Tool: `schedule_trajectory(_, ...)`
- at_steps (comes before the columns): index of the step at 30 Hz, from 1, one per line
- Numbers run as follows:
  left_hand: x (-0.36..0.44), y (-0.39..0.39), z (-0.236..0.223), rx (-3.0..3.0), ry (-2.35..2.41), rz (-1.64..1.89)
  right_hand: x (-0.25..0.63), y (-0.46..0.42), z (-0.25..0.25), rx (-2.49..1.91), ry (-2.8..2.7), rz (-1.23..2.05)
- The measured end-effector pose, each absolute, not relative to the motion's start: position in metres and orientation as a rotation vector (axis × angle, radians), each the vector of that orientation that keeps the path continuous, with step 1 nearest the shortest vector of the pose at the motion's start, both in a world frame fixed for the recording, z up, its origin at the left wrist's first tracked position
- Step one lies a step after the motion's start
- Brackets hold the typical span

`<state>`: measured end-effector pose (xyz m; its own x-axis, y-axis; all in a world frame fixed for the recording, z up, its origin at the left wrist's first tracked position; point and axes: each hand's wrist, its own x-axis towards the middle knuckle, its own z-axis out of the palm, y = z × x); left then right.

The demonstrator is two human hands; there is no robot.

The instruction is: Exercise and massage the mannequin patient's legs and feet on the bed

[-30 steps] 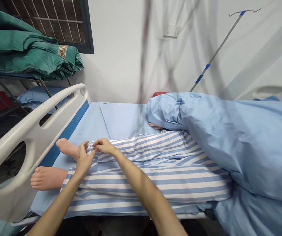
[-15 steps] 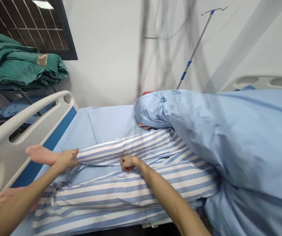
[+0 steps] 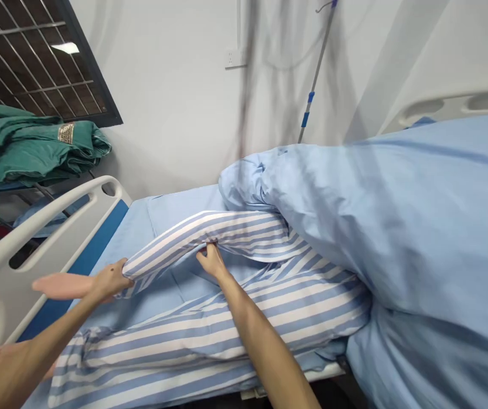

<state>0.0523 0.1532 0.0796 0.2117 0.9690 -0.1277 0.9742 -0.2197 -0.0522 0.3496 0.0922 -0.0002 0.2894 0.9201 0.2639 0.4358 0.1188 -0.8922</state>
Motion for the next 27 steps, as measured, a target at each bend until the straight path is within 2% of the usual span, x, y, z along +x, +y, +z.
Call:
schedule_trajectory(5,0.106,0.129,0.043,2.218,1.920,0.103,0.361,0.090,0.019,-1.322,-1.166,0.450)
schedule_trajectory(13,0.195,0.114,0.029,2.032,1.936,0.400,0.378,0.084,0.035,-1.222,-1.043,0.356)
schedule_trajectory(20,0.175,0.122,0.038,2.129,1.895,0.303,0.381,0.079,0.027,-1.491,-1.258,0.214)
schedule_trajectory(27,0.114,0.139,0.094,2.389,1.933,0.050,0.376,0.067,0.029,-1.660,-1.533,0.222)
